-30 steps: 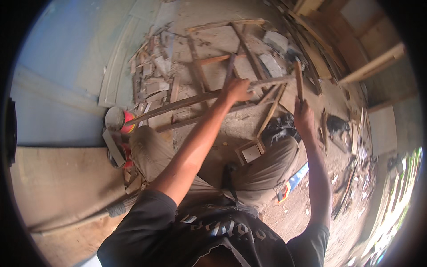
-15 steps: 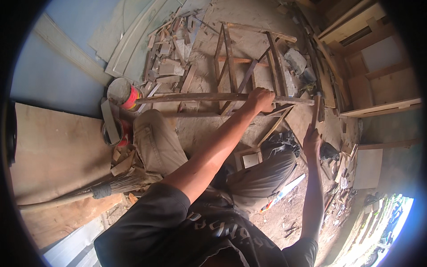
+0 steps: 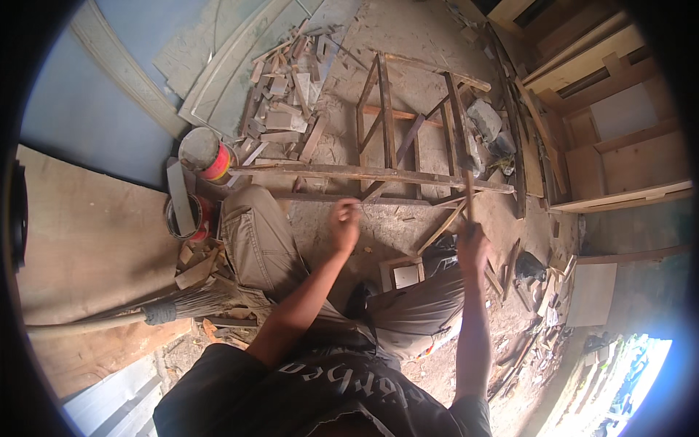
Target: The person uses a hammer to forcefully dismantle a wooden chair frame. They repeatedly strike the joints to separate the legs and crossbars, eventually breaking the frame apart into individual pieces.
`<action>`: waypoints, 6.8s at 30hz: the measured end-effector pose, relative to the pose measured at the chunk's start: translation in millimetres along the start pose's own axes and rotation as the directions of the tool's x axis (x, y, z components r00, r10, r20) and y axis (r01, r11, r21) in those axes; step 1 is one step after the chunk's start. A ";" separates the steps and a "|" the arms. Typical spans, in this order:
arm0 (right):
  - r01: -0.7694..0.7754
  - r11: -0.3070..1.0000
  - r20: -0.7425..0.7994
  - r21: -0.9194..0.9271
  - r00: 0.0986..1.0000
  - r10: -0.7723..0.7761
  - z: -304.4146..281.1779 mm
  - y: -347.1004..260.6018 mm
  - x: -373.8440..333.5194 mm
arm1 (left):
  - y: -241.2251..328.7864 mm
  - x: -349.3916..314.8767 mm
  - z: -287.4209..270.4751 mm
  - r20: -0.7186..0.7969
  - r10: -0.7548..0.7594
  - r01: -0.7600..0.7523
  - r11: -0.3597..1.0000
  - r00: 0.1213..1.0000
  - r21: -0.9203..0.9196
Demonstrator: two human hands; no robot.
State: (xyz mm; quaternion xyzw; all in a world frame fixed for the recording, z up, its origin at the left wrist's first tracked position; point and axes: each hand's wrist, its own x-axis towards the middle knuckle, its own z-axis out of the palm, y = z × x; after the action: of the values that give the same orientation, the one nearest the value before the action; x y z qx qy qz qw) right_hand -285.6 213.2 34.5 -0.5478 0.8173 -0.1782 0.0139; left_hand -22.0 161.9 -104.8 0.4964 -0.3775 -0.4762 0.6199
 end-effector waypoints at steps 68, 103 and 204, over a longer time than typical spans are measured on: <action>-0.453 -0.162 0.380 0.877 0.858 -0.345 -30.1 -68.8 129.5 | 219.5 128.0 -67.9 0.421 0.265 -0.092 0.917 0.867 -0.387; -0.563 -0.066 0.566 0.824 0.824 0.038 -5.3 19.6 135.1 | 165.3 183.2 -15.4 0.489 0.055 -0.316 0.824 0.871 0.470; -0.381 0.889 0.228 0.255 0.917 0.328 -144.5 14.9 -46.8 | 161.2 112.5 139.8 0.775 0.231 -0.808 0.156 0.589 0.568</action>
State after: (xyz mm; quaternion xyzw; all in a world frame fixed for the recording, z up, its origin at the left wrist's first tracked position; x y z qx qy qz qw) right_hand -311.6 300.2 157.1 -0.3942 0.8634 -0.2423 0.2010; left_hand -89.4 26.2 82.9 0.4201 -0.8723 -0.0429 0.2467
